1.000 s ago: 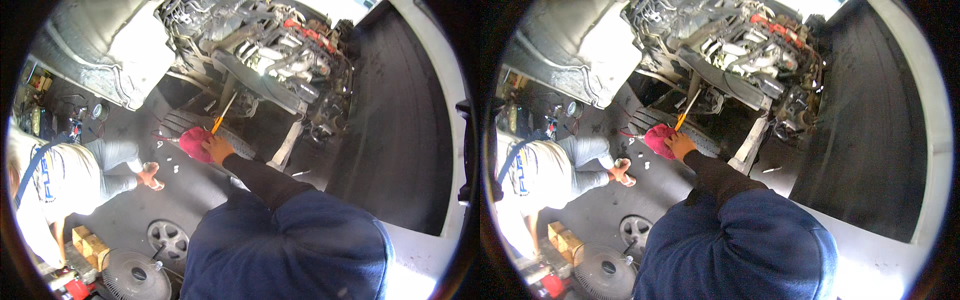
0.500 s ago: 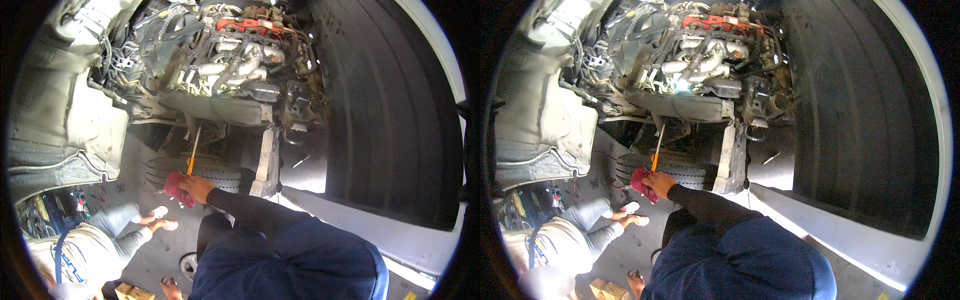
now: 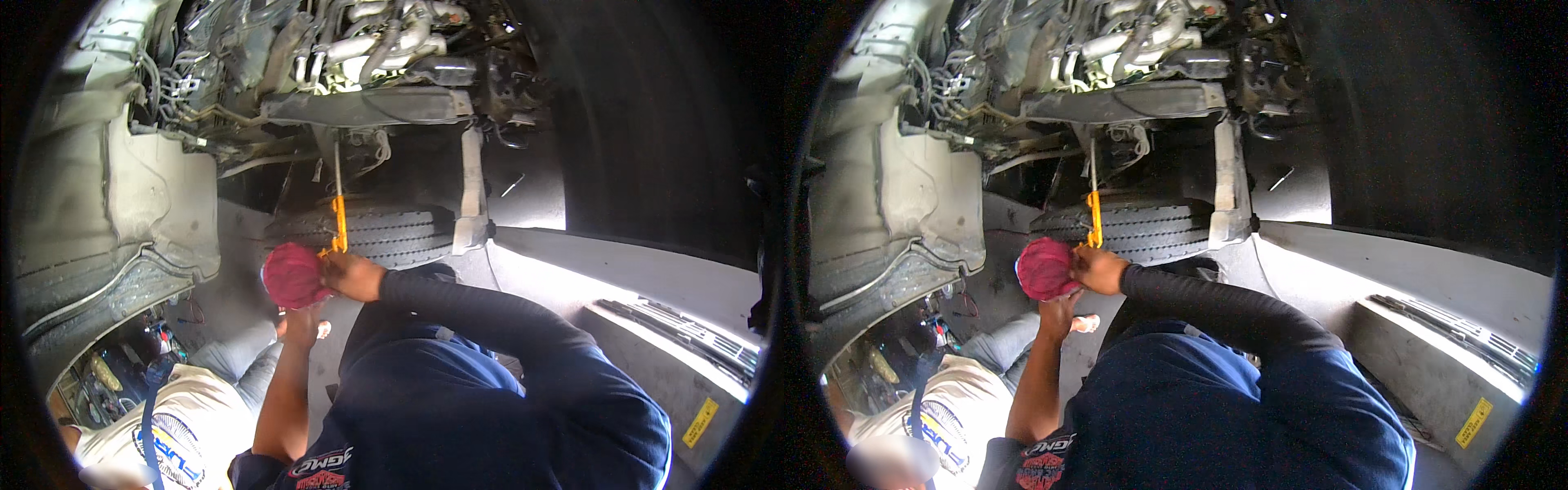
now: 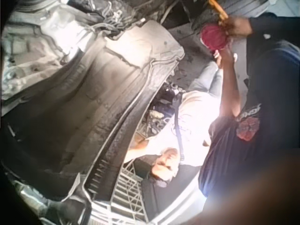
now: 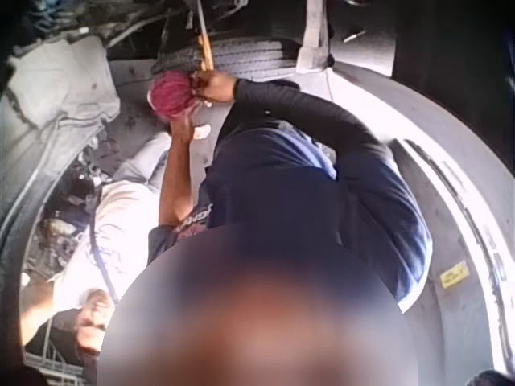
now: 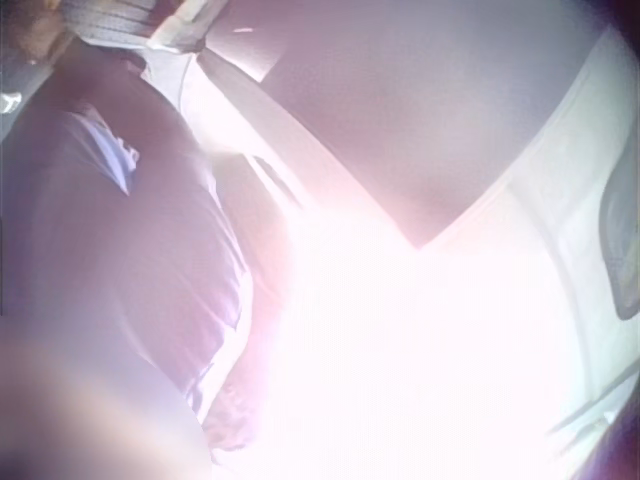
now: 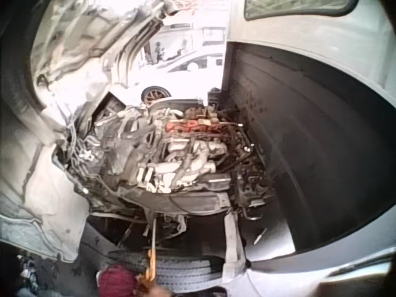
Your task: The person works under the hood of a white van, using a flashlight to illuminate the engine bay. They manipulate hoses and engine components, then remove a small cylindrical part and inspect it closely before placing it on the floor.
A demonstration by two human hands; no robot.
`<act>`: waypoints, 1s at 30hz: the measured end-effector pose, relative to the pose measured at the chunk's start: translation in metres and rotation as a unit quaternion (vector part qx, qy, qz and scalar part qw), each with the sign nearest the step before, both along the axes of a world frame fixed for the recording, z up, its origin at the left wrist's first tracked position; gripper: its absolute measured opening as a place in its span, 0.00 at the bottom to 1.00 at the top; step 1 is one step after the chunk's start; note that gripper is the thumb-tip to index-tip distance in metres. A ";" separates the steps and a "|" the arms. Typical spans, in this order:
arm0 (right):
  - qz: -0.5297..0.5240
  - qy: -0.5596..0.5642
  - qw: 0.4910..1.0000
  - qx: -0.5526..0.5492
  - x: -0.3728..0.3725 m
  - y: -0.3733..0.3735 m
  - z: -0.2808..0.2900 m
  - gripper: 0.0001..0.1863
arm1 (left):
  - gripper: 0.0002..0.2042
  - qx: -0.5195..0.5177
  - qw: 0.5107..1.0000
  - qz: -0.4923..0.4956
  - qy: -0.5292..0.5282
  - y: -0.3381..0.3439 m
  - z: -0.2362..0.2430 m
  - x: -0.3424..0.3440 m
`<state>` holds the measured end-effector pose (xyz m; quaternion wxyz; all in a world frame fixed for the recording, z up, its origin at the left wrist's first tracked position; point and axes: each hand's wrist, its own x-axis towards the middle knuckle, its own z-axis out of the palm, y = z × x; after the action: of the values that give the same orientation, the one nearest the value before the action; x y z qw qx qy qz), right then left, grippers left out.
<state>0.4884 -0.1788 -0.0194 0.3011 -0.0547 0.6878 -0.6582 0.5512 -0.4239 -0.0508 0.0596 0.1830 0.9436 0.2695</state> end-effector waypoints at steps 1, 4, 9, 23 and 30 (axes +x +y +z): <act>0.047 -0.035 0.998 -0.012 0.006 0.001 -0.001 0.15 | 0.12 0.110 0.991 0.016 -0.071 0.006 -0.002 -0.009; 0.001 -0.301 0.937 -0.174 0.021 0.004 -0.002 0.29 | 0.16 0.458 0.755 0.226 -0.411 0.042 -0.004 -0.005; -0.131 -0.393 0.871 -0.263 0.038 0.005 0.017 0.32 | 0.17 0.310 0.913 0.171 -0.203 0.073 0.009 -0.031; -0.240 0.162 0.903 0.316 -0.051 0.044 -0.034 0.19 | 0.26 0.070 0.953 0.226 -0.190 -0.041 -0.041 -0.250; -0.347 0.224 0.804 0.428 -0.019 0.007 -0.191 0.20 | 0.26 -0.185 0.965 -0.010 -0.187 -0.117 -0.319 -0.440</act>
<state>0.4690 -0.1716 -0.2103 -0.1171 0.1763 0.9211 -0.3269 0.1112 -0.5412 -0.3701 0.2706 0.1241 0.9473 0.1187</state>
